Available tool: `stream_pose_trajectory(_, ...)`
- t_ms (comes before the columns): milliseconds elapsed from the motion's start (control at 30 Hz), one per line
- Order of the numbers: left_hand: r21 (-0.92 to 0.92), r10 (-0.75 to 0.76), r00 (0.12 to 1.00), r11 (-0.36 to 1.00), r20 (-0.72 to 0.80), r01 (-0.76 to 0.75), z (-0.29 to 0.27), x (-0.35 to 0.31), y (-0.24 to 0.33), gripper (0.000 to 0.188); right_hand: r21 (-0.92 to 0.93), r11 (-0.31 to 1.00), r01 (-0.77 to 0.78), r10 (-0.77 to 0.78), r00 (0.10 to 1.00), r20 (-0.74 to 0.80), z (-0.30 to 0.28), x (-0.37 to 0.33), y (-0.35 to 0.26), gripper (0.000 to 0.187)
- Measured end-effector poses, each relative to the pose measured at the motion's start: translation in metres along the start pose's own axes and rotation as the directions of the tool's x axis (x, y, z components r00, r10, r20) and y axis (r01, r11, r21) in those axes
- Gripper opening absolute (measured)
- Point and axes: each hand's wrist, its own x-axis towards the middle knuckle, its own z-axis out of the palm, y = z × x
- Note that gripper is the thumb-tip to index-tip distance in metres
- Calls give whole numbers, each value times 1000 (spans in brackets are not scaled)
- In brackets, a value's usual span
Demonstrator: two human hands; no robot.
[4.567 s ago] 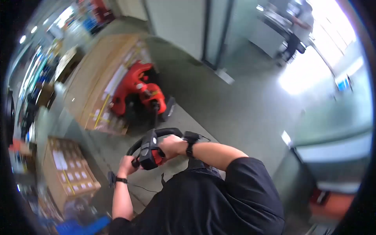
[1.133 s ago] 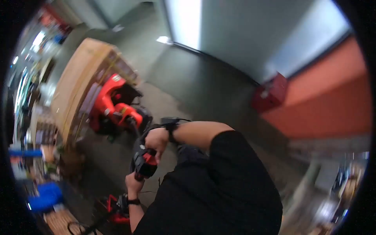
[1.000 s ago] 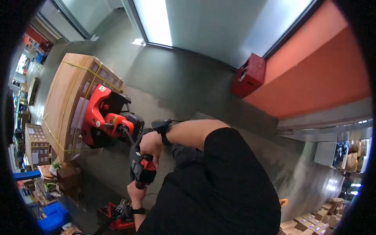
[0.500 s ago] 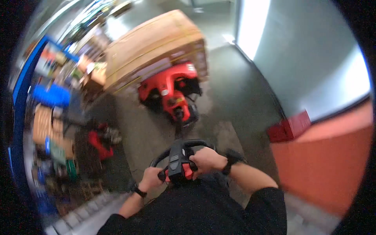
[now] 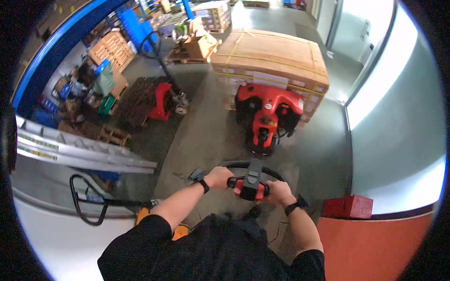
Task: The person moves a pallet jack through a warehouse, picks up a blue bin, and removes bubble wrap and a document from it. They then return to the pallet jack to transport a wooden crate to another location.
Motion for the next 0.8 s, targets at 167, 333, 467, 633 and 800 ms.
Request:
stream_pose_trajectory(167,34,23,994,999,-108,-19,4,168,-10,18,-190,982,-8,4,1000,-24,-77,79,137,65)
stream_pose_trajectory(333,2,-4,993,1000,-118,4,15,138,15,18,-187,981,47,-60,996,-67,-64,45,128,69)
stream_pose_trajectory(467,28,7,993,1000,-115,-4,24,69,9,16,-154,984,89,-100,993,-65,-20,23,82,67)
stream_pose_trajectory(633,-3,-6,994,1000,-105,5,67,12,74,15,-96,986,138,-138,990,1,-8,-61,60,74)
stream_pose_trajectory(800,15,-15,999,1000,-46,16,101,-82,115,16,-7,955,296,-296,954,-43,67,-139,44,82)
